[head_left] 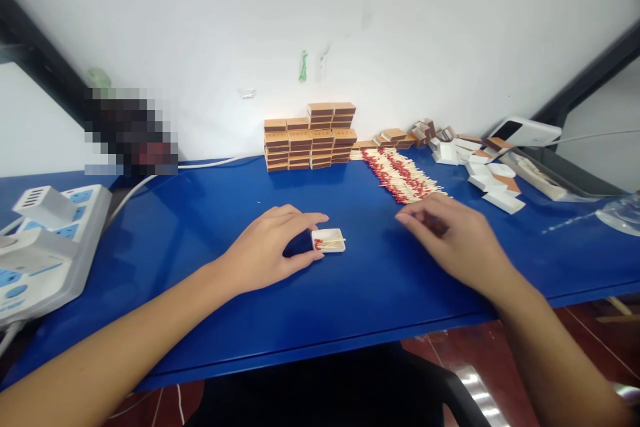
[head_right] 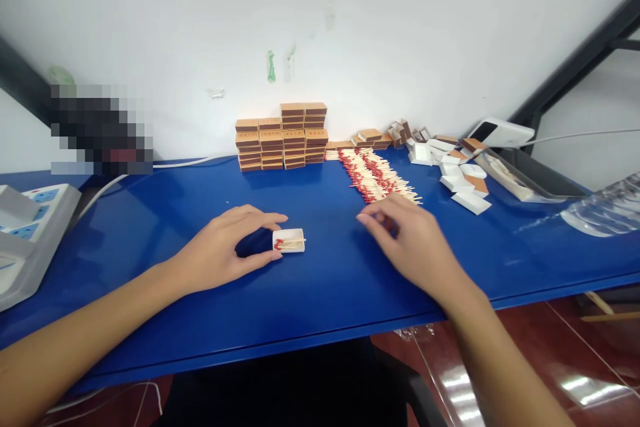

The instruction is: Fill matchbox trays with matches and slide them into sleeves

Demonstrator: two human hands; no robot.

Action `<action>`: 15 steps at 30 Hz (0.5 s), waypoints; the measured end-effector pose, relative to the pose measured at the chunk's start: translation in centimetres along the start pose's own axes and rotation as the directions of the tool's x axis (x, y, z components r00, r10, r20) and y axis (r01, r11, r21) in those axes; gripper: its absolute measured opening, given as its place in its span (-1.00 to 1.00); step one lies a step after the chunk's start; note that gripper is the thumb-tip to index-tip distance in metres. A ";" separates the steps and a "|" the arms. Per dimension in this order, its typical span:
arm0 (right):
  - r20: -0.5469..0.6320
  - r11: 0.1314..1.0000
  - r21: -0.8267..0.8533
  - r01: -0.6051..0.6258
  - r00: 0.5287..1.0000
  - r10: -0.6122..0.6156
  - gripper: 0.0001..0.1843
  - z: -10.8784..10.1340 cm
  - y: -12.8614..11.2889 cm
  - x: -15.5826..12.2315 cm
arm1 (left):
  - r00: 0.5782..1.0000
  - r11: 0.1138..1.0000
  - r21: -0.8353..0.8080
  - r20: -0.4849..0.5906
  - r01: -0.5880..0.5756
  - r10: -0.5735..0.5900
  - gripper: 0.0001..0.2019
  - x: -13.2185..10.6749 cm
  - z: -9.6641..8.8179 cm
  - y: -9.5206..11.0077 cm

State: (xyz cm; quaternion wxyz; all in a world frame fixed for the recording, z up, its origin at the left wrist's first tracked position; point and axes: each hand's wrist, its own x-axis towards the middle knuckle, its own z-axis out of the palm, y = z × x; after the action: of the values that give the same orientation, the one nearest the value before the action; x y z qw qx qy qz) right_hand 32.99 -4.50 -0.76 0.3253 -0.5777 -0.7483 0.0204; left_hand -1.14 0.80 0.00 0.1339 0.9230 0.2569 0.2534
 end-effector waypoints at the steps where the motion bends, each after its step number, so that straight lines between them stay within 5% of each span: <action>1: -0.035 0.998 -0.045 -0.043 0.999 0.041 -0.76 -0.7 1.7 -0.2 | 1.000 1.000 -0.008 0.004 -0.017 0.017 -0.58 0.1 0.0 0.0; 6: -0.149 0.954 -0.204 -0.219 0.970 0.191 -0.64 -3.0 7.1 -0.8 | 0.997 0.997 -0.014 0.007 -0.073 0.073 -0.84 0.2 -0.2 -0.1; 15: -0.168 0.959 -0.181 -0.219 0.967 0.190 -0.70 -3.1 5.8 -1.9 | 0.992 0.999 -0.029 -0.122 -0.018 0.015 -0.81 -1.8 0.0 -0.3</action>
State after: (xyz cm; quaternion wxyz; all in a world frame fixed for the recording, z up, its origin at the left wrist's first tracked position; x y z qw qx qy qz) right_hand 39.74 -5.32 -1.53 0.3170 -0.6815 -0.6565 -0.0637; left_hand -2.63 0.08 -0.88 0.1295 0.9058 0.2532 0.3142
